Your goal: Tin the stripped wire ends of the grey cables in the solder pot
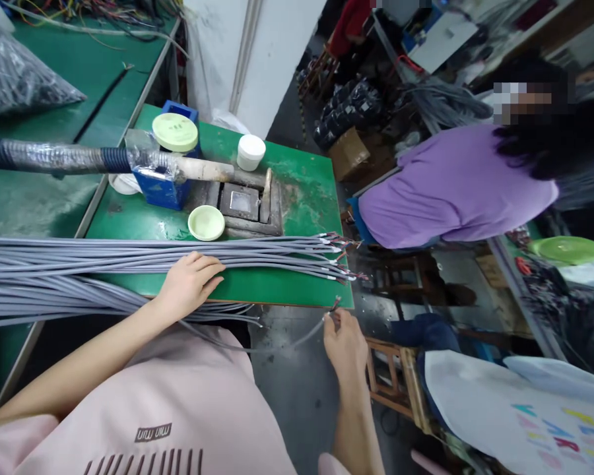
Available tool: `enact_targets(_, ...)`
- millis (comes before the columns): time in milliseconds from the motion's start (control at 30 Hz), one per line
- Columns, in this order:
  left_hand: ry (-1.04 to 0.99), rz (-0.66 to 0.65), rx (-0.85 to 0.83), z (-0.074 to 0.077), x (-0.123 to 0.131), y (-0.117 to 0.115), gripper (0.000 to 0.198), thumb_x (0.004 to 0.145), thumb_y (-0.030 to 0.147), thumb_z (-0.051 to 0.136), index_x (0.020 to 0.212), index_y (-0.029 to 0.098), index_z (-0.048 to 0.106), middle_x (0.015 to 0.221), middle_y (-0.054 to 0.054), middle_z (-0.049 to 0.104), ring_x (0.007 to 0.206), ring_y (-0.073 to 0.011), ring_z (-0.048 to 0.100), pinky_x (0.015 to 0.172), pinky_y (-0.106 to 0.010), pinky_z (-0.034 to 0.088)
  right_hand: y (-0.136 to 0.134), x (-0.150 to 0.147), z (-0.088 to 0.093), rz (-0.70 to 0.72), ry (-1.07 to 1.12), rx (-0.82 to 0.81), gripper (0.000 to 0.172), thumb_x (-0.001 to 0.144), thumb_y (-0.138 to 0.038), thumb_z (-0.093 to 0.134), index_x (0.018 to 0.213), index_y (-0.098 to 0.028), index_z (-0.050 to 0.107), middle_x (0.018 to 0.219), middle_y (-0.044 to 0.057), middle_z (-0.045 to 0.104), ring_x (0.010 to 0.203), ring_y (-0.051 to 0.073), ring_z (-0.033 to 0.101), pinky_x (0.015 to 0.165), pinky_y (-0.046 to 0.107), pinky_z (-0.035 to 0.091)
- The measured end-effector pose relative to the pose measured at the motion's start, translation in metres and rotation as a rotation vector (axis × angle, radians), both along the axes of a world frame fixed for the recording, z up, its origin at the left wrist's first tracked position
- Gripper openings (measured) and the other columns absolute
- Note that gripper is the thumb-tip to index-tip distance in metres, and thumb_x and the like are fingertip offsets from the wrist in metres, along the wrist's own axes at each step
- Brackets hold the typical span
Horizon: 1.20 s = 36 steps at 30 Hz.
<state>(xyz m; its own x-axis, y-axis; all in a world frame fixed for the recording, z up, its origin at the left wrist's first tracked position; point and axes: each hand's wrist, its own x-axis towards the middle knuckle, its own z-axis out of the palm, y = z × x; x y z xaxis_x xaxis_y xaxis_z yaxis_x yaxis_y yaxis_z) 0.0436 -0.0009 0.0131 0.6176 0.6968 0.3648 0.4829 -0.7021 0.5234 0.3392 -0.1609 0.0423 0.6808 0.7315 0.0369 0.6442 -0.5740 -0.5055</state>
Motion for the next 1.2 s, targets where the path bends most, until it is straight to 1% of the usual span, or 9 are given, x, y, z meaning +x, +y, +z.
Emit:
enact_targets(67, 0.168, 0.016, 0.08, 0.0, 0.011, -0.001, 0.021, 0.09, 0.022, 0.052, 0.105, 0.015, 0.065, 0.1, -0.01, 0.067, 0.089, -0.0246, 0.055, 0.071, -0.037, 0.039, -0.009, 0.003, -0.01, -0.061, 0.009, 0.018, 0.043, 0.068, -0.058, 0.061, 0.082, -0.017, 0.063, 0.074, 0.009, 0.066, 0.069, 0.024, 0.064, 0.068, 0.041, 0.054)
enact_targets(200, 0.327, 0.032, 0.14, 0.001, 0.036, -0.002, 0.015, 0.088, 0.023, 0.055, 0.097, 0.014, 0.063, 0.095, -0.011, 0.063, 0.09, -0.027, 0.053, 0.07, -0.038, 0.035, 0.007, -0.041, -0.017, 0.156, 0.791, -0.001, 0.042, 0.071, -0.053, 0.068, 0.092, -0.016, 0.066, 0.073, 0.007, 0.068, 0.063, 0.02, 0.066, 0.062, 0.037, 0.056)
enact_targets(300, 0.33, 0.01, 0.126, 0.002, 0.045, -0.001, 0.011, 0.088, 0.02, 0.052, 0.087, 0.013, 0.061, 0.091, -0.011, 0.061, 0.09, -0.0269, 0.053, 0.071, -0.038, 0.035, 0.034, -0.086, -0.019, 0.281, 1.249, -0.044, 0.042, 0.069, -0.046, 0.073, 0.099, -0.016, 0.065, 0.075, 0.005, 0.069, 0.058, 0.016, 0.065, 0.052, 0.03, 0.054)
enact_targets(400, 0.221, -0.022, 0.028, 0.007, 0.041, -0.002, 0.013, 0.091, 0.021, 0.048, 0.089, 0.014, 0.059, 0.087, -0.009, 0.062, 0.085, -0.0241, 0.055, 0.071, -0.036, 0.038, 0.055, -0.106, -0.017, 0.233, 1.442, 0.133, 0.046, 0.07, -0.043, 0.074, 0.107, -0.02, 0.061, 0.085, 0.006, 0.071, 0.06, 0.015, 0.066, 0.048, 0.026, 0.052)
enact_targets(600, -0.105, -0.14, -0.195, 0.021, 0.018, -0.02, 0.009, 0.09, 0.023, 0.049, 0.09, 0.017, 0.056, 0.084, -0.005, 0.064, 0.078, -0.0162, 0.058, 0.07, -0.026, 0.043, 0.078, -0.064, 0.014, -0.054, 1.231, 0.727, 0.038, 0.069, -0.039, 0.072, 0.098, -0.018, 0.063, 0.073, 0.0, 0.07, 0.048, 0.01, 0.057, 0.038, 0.019, 0.04)
enact_targets(767, -0.113, -0.251, -0.335, 0.017, 0.006, -0.028, 0.007, 0.085, 0.021, 0.055, 0.09, 0.017, 0.06, 0.084, -0.004, 0.066, 0.079, -0.0167, 0.059, 0.071, -0.025, 0.044, 0.081, -0.056, 0.041, 0.063, 0.759, 1.045, 0.029, 0.079, -0.04, 0.062, 0.098, -0.018, 0.06, 0.053, -0.005, 0.059, 0.036, 0.01, 0.043, 0.038, 0.022, 0.037)
enact_targets(867, -0.269, -0.228, -0.494, 0.019, 0.003, -0.026, 0.018, 0.083, 0.026, 0.06, 0.098, 0.017, 0.064, 0.085, -0.005, 0.066, 0.079, -0.0166, 0.058, 0.072, -0.027, 0.044, 0.075, -0.074, 0.042, 0.271, 0.521, 0.85, 0.024, 0.085, -0.038, 0.055, 0.096, -0.017, 0.062, 0.048, -0.006, 0.05, 0.038, 0.01, 0.041, 0.041, 0.023, 0.035)
enact_targets(1033, -0.807, -0.157, -1.04, 0.031, 0.002, -0.016, 0.042, 0.074, 0.041, 0.07, 0.105, 0.013, 0.067, 0.071, -0.001, 0.062, 0.06, -0.0094, 0.052, 0.06, -0.022, 0.041, 0.065, -0.108, 0.037, 0.75, 0.266, 0.101, 0.031, 0.092, -0.035, 0.045, 0.106, -0.015, 0.064, 0.052, -0.004, 0.051, 0.045, 0.011, 0.048, 0.046, 0.023, 0.038)
enact_targets(1200, -1.006, 0.001, -1.21, 0.036, 0.001, -0.012, 0.034, 0.065, 0.043, 0.077, 0.076, 0.012, 0.071, 0.062, 0.0, 0.061, 0.056, -0.0079, 0.05, 0.058, -0.022, 0.042, 0.068, -0.127, 0.034, 1.021, 0.233, -0.049, 0.03, 0.095, -0.031, 0.039, 0.105, -0.018, 0.064, 0.076, 0.003, 0.067, 0.073, 0.016, 0.065, 0.067, 0.024, 0.048)
